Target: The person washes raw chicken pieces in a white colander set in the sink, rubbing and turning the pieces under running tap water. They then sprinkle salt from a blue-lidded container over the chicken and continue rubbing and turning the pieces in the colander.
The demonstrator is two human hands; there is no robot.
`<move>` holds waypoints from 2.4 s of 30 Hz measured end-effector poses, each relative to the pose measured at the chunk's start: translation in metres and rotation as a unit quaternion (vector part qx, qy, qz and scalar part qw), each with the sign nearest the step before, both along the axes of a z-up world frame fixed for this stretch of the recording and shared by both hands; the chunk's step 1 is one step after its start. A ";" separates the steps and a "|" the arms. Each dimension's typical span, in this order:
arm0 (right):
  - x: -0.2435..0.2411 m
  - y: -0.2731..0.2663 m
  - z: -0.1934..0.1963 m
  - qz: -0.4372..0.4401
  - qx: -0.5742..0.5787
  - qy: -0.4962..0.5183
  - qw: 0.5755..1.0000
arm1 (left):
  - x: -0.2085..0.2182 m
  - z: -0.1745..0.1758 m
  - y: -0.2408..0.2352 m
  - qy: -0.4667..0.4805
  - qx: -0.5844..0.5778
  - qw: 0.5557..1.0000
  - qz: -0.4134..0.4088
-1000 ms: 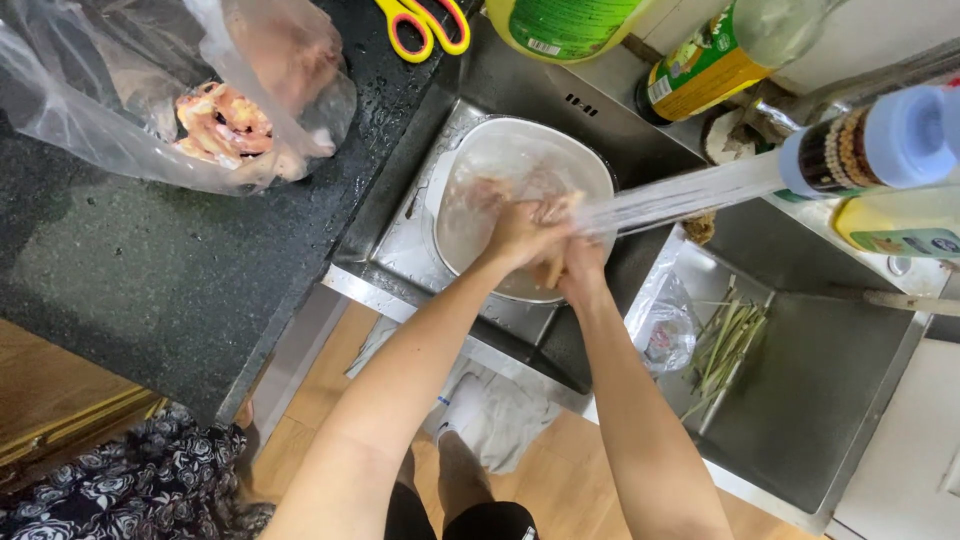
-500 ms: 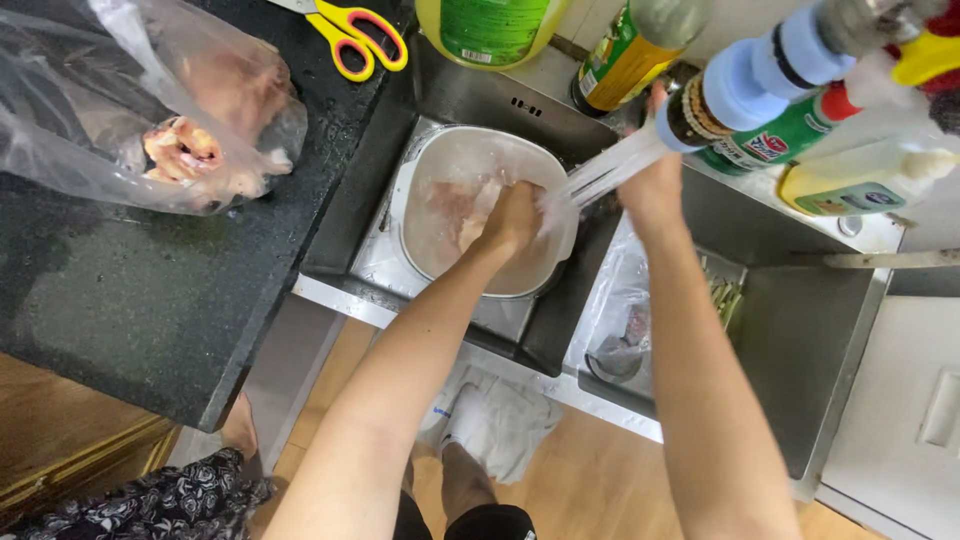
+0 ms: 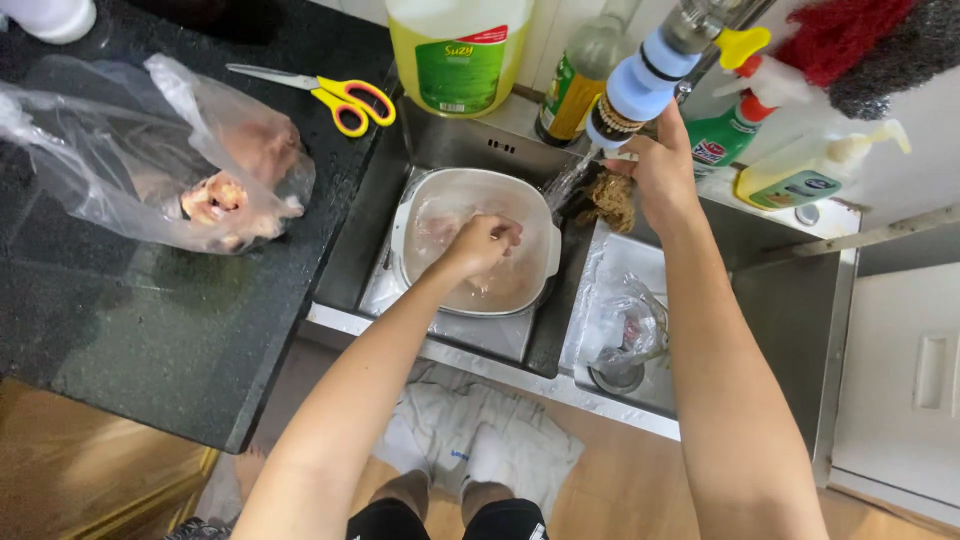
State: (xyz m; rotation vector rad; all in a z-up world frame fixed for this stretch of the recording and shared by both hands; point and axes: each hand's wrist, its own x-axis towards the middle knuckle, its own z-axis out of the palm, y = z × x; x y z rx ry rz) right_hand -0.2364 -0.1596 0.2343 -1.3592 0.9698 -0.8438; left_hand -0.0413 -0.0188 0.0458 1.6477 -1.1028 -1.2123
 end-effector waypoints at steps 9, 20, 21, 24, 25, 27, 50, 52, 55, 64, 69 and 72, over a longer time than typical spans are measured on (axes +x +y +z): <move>0.003 0.016 0.005 0.001 0.039 -0.080 0.996 | 0.045 0.043 0.020 0.050 0.056 0.996 -0.050; 0.103 0.121 -0.131 0.190 0.151 0.163 0.956 | 0.078 -0.044 0.059 -0.477 -0.087 0.857 -0.175; 0.106 0.124 -0.130 0.192 0.151 0.167 0.955 | 0.081 -0.017 0.059 -0.474 -0.086 0.859 -0.173; 0.117 0.131 -0.154 0.188 0.018 0.361 0.913 | 0.094 0.025 0.063 -0.072 0.153 0.986 -0.007; 0.119 0.130 -0.180 0.204 -0.031 0.363 0.909 | 0.098 0.014 0.066 -0.157 0.145 0.976 -0.031; 0.126 0.128 -0.241 0.227 -0.080 0.366 0.899 | 0.107 -0.011 0.073 -0.236 0.140 0.960 -0.049; 0.162 0.120 -0.219 0.285 0.108 0.359 0.882 | 0.123 -0.053 0.071 -0.238 0.029 0.971 -0.013; 0.158 0.113 -0.232 0.235 0.153 0.313 0.907 | 0.123 -0.051 0.072 -0.243 0.021 0.970 -0.007; 0.154 0.106 -0.236 0.159 0.246 0.238 0.926 | 0.122 -0.042 0.070 -0.220 0.029 0.975 0.001; 0.138 0.103 -0.296 0.189 0.181 0.374 0.890 | 0.111 -0.046 0.061 -0.200 0.108 0.973 -0.042; 0.146 0.115 -0.283 0.209 0.166 0.421 0.867 | 0.097 -0.088 0.033 -0.141 0.191 0.969 -0.071; 0.133 0.107 -0.292 0.175 0.304 0.232 0.907 | 0.089 -0.121 0.018 -0.199 0.148 0.960 -0.132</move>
